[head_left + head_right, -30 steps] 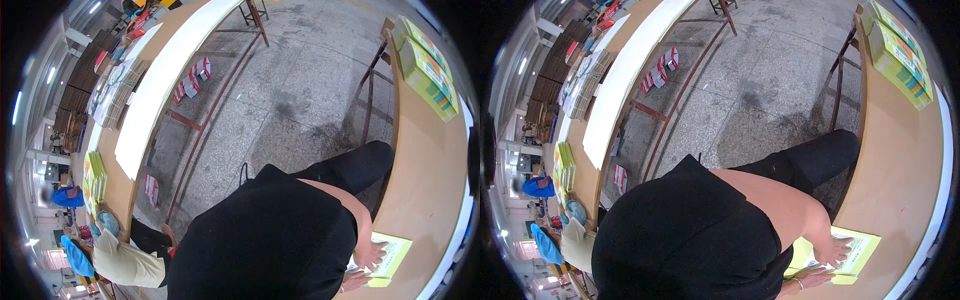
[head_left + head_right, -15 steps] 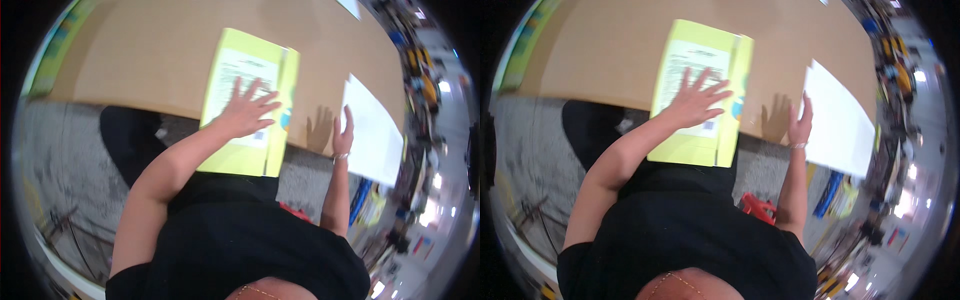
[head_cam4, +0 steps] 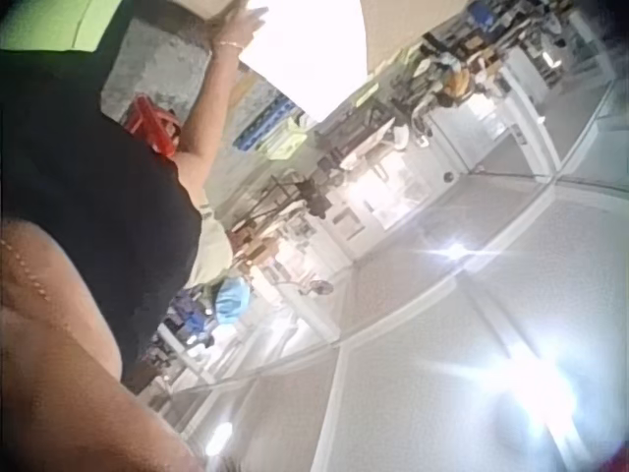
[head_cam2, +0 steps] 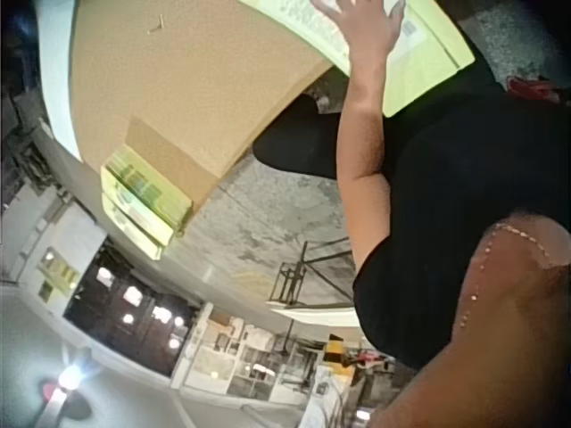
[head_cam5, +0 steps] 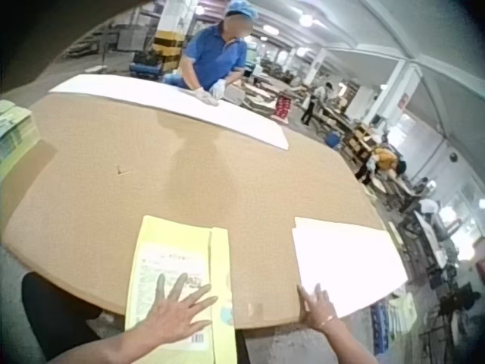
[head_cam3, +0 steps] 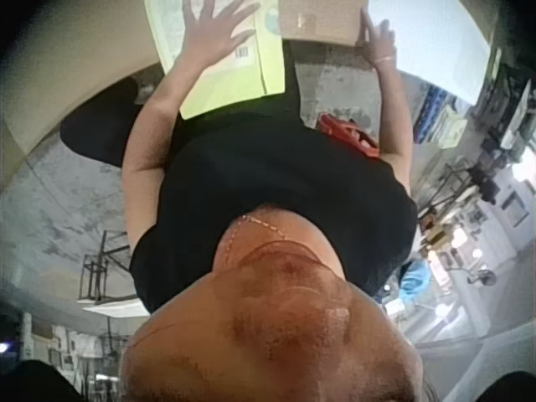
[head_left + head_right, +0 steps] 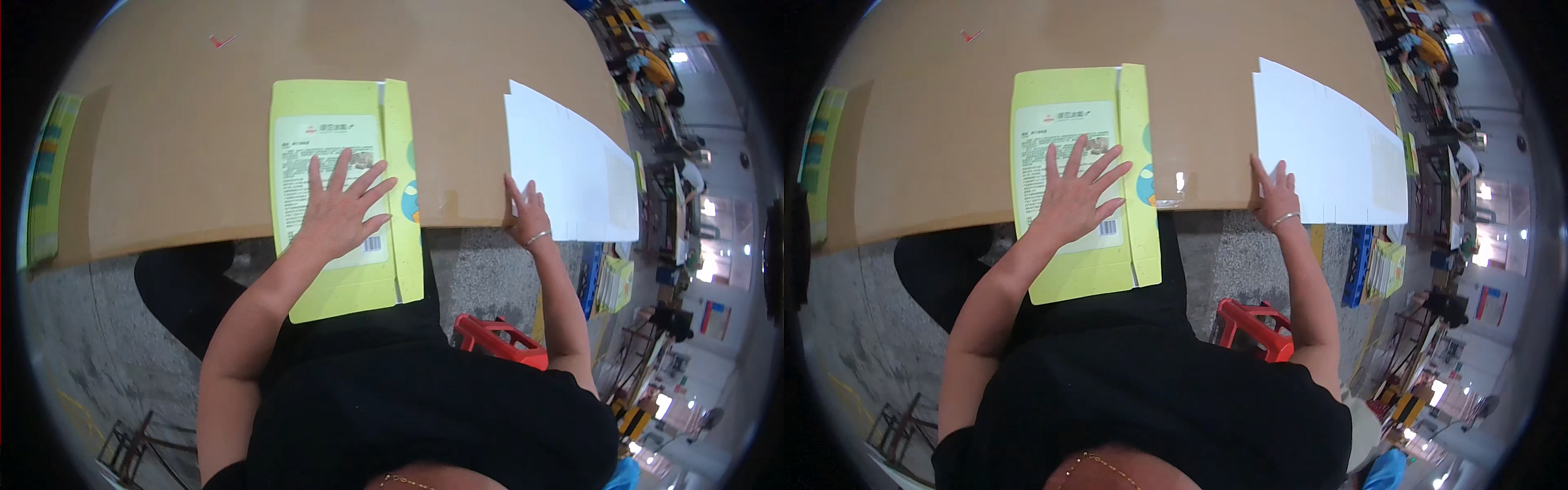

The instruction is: Sorting and checking yellow printed folders or packaging materials in an industrial setting.

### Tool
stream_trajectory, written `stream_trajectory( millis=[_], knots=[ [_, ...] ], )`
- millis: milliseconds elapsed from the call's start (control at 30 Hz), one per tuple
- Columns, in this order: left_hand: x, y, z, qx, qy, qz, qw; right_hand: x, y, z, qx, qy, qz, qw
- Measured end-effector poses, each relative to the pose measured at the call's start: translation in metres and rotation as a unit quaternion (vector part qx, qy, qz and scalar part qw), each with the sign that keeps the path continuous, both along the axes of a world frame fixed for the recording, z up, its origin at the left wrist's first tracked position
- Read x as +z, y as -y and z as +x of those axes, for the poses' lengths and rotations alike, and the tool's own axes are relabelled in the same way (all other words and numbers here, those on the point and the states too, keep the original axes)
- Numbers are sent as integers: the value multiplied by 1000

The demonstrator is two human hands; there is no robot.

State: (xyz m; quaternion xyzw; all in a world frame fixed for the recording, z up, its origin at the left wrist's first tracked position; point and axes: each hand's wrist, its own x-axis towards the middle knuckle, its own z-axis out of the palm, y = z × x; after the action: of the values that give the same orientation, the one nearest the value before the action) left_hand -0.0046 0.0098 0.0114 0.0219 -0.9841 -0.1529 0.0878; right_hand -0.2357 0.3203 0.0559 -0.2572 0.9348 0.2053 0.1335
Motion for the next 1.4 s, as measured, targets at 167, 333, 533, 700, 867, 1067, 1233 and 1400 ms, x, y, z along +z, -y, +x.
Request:
stream_trajectory(
  millis=[167,333,533,700,867,1067,1233,1400],
  knots=[
    [3,-3,2,18,4,2,1000,10,-12,-11,61,43,-47,996],
    [11,-2,10,11,5,-23,1000,41,16,-5,14,-44,-36,998],
    [12,1,18,18,21,-20,999,114,85,72,107,216,-446,862],
    [-5,6,19,34,52,-20,998,140,78,115,-138,389,-794,447],
    [-48,35,18,195,-178,694,669,39,79,148,-180,365,-712,573],
    [-7,48,34,231,-218,628,710,34,99,164,-147,280,-689,652],
    [-5,63,37,82,-130,588,794,79,93,170,-50,254,-648,717],
    [10,53,30,179,-94,630,750,50,120,193,-25,274,-638,719]
  ],
)
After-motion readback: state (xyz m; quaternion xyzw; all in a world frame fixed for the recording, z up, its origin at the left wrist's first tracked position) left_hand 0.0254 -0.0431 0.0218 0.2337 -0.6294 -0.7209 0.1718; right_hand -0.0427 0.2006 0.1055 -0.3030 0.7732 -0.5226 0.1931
